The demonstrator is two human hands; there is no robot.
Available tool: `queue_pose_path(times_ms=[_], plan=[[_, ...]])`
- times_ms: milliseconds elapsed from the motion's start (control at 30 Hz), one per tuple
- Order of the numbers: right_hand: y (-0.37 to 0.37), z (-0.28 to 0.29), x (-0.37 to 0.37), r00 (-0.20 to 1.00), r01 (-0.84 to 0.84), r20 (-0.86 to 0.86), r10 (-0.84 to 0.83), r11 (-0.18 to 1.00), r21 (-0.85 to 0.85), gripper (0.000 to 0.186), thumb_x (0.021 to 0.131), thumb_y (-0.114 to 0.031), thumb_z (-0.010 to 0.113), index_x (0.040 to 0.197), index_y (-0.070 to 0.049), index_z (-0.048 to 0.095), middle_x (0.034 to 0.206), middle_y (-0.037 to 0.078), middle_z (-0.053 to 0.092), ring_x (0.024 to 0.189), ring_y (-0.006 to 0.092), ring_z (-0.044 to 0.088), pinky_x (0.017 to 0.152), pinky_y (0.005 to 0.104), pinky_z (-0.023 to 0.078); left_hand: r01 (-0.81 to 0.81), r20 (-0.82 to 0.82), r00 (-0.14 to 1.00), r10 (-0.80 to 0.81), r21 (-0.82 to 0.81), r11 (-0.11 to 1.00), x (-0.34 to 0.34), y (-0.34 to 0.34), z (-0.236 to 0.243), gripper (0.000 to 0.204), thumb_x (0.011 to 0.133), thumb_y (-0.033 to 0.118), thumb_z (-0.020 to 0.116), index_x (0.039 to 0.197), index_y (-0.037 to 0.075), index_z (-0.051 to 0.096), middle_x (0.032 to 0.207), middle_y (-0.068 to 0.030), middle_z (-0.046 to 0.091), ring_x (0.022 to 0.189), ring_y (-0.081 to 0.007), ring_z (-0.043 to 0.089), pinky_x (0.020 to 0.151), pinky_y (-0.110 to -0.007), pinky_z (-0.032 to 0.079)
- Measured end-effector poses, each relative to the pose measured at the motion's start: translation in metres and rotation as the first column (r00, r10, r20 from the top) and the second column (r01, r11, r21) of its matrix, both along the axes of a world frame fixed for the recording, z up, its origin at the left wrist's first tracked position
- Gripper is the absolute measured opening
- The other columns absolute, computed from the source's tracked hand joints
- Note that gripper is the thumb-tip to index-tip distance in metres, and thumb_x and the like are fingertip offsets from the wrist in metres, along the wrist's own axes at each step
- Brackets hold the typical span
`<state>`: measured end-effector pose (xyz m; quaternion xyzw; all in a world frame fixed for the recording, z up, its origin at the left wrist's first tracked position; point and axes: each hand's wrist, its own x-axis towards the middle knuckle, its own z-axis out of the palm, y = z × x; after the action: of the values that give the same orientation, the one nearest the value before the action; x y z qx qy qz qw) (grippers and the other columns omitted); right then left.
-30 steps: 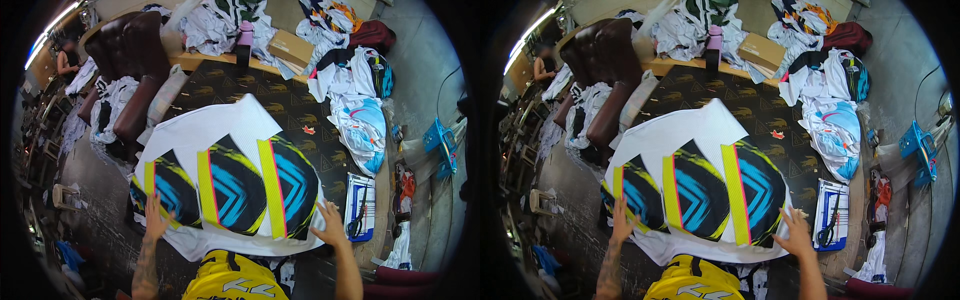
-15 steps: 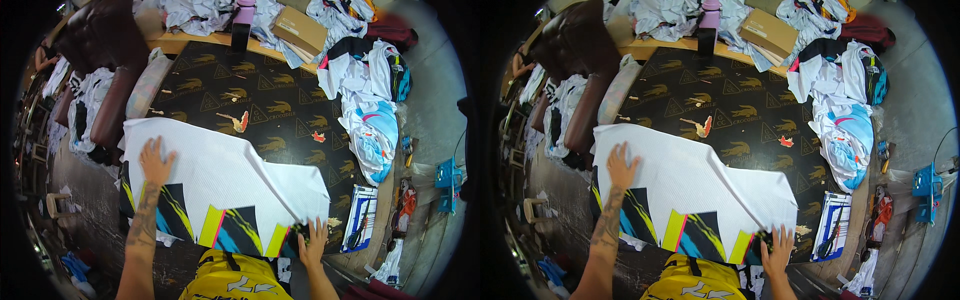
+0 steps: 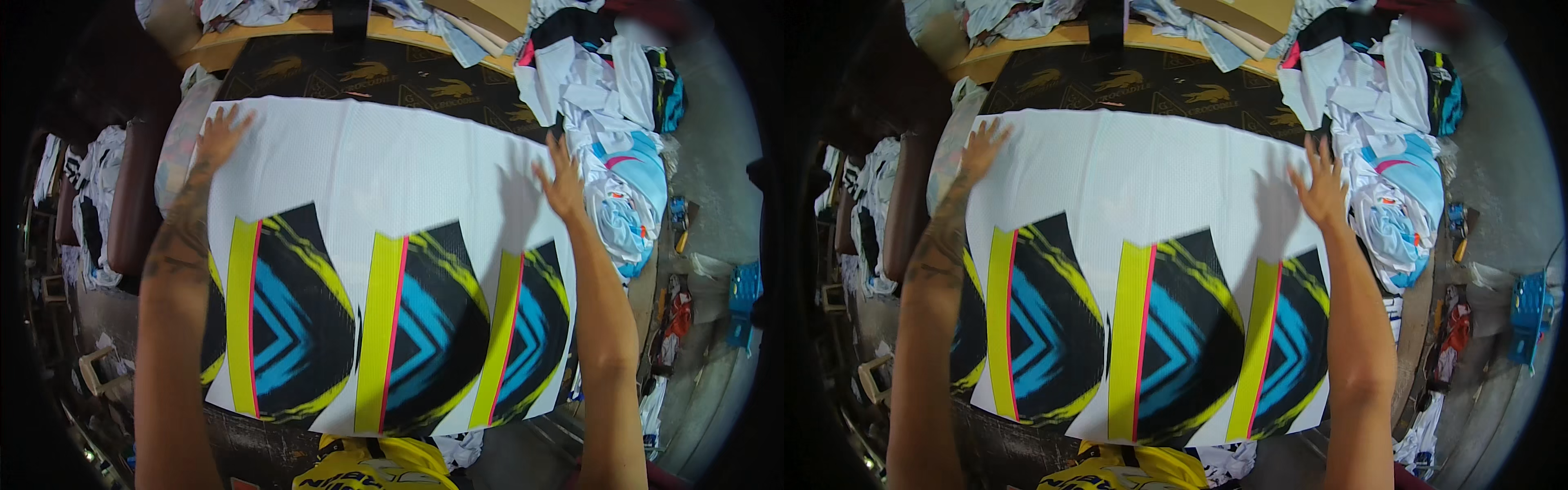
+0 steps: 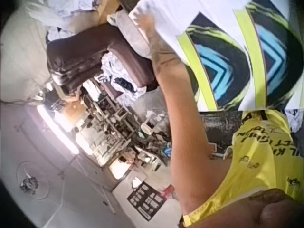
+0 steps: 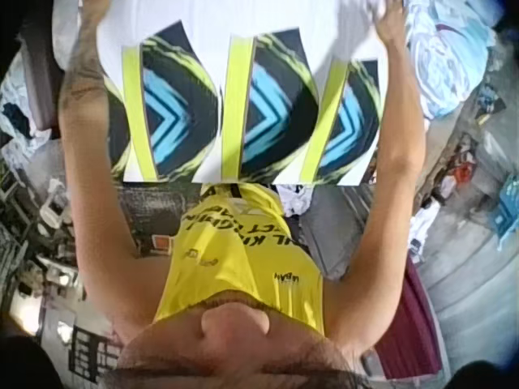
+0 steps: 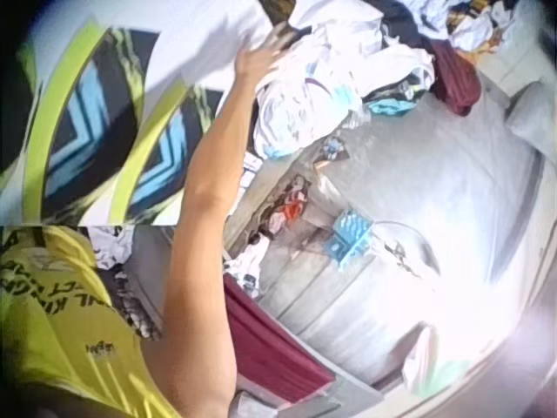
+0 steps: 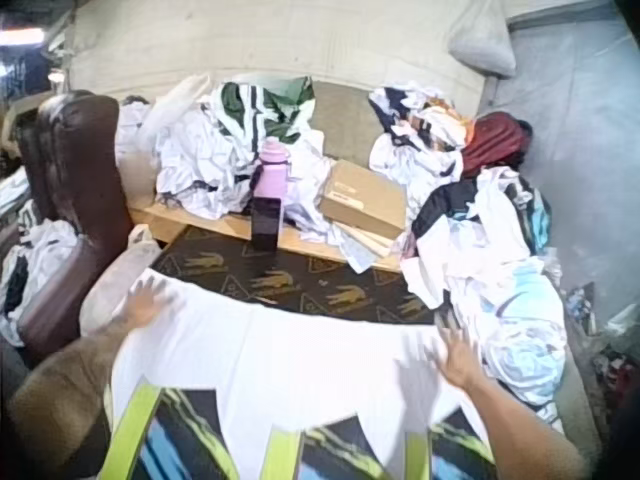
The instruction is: The person cuts a large white mesh fabric using shears on a cluttered table. They repeatedly align the fabric, cut along edges, and trim pieces, occasionally flipping the fabric over. The workspace contains piles of fabric and boxes.
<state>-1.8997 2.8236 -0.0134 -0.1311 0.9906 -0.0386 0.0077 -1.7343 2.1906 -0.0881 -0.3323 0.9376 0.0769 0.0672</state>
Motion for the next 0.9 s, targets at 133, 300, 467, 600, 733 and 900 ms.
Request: queue_pose_path(times_ms=[133,300,467,600,733,900], plan=[[0.062,0.041,0.108,0.939,-0.253,-0.307,0.154,0.914,-0.318,0.060,0.109,-0.030,0.069,0.162,-0.008,0.053,0.169,0.021,0.049,0.160,0.0444,0.039,0.131,0.0507,0.030,0.055,-0.549,0.758,-0.351,-0.484,0.873,0.095,-0.018,0.007,0.071,0.110,0.051,0.060,0.169,0.015,0.043,0.172,-0.0176,0.045,0.161,-0.0358,0.038,0.129,-0.058,0.030],[0.185,-0.031,0.437,0.475,0.638,0.547,-0.689,-0.158,-0.753,0.035,0.114,-0.041,0.054,0.089,-0.017,0.059,0.074,-0.006,0.048,0.065,0.0076,0.049,0.059,0.0300,0.041,-0.477,-0.580,0.792,0.189,-0.396,0.784,0.432,0.046,-0.019,0.060,0.111,0.039,0.064,0.155,-0.002,0.057,0.156,-0.0305,0.057,0.149,-0.0444,0.051,0.122,-0.054,0.041],[0.220,-0.170,0.546,-0.069,0.845,0.971,-0.230,-0.531,-0.065,0.065,0.095,-0.071,0.054,0.120,-0.013,0.070,0.103,0.013,0.070,0.082,0.0329,0.062,0.081,0.0479,0.055,0.326,0.454,-0.381,0.806,0.881,-0.342,0.571,0.231,-0.122,0.098,0.100,0.089,0.036,0.163,0.016,0.051,0.172,-0.0117,0.046,0.155,-0.0398,0.045,0.130,-0.063,0.032],[0.214,-0.258,0.515,0.540,0.540,0.801,0.258,-0.836,-0.095,0.081,0.099,-0.072,0.054,0.149,-0.009,0.062,0.144,0.018,0.069,0.125,0.0436,0.066,0.109,0.0618,0.054,0.581,0.673,0.145,0.726,0.536,-0.613,0.555,0.334,-0.226,0.088,0.100,0.081,0.051,0.161,0.017,0.053,0.165,-0.0134,0.055,0.149,-0.0386,0.053,0.126,-0.066,0.036],[0.257,-0.220,0.580,0.481,0.508,0.855,0.193,-0.856,-0.093,0.081,0.098,-0.070,0.054,0.156,-0.012,0.056,0.161,0.013,0.058,0.145,0.0392,0.053,0.127,0.0604,0.035,0.602,0.499,0.028,0.866,0.684,-0.413,0.640,0.309,-0.216,0.067,0.105,0.052,0.069,0.155,0.009,0.058,0.159,-0.0111,0.061,0.150,-0.0330,0.053,0.129,-0.059,0.036],[0.307,-0.068,0.678,0.552,0.712,0.833,0.033,-0.539,-0.451,0.045,0.101,-0.015,0.070,0.143,-0.002,0.060,0.143,0.015,0.067,0.134,0.0347,0.063,0.113,0.0552,0.053,0.050,0.044,0.179,0.983,0.997,-0.054,0.785,0.279,-0.071,0.041,0.107,0.031,0.073,0.139,0.009,0.062,0.137,-0.0109,0.069,0.131,-0.0287,0.062,0.112,-0.045,0.049]])
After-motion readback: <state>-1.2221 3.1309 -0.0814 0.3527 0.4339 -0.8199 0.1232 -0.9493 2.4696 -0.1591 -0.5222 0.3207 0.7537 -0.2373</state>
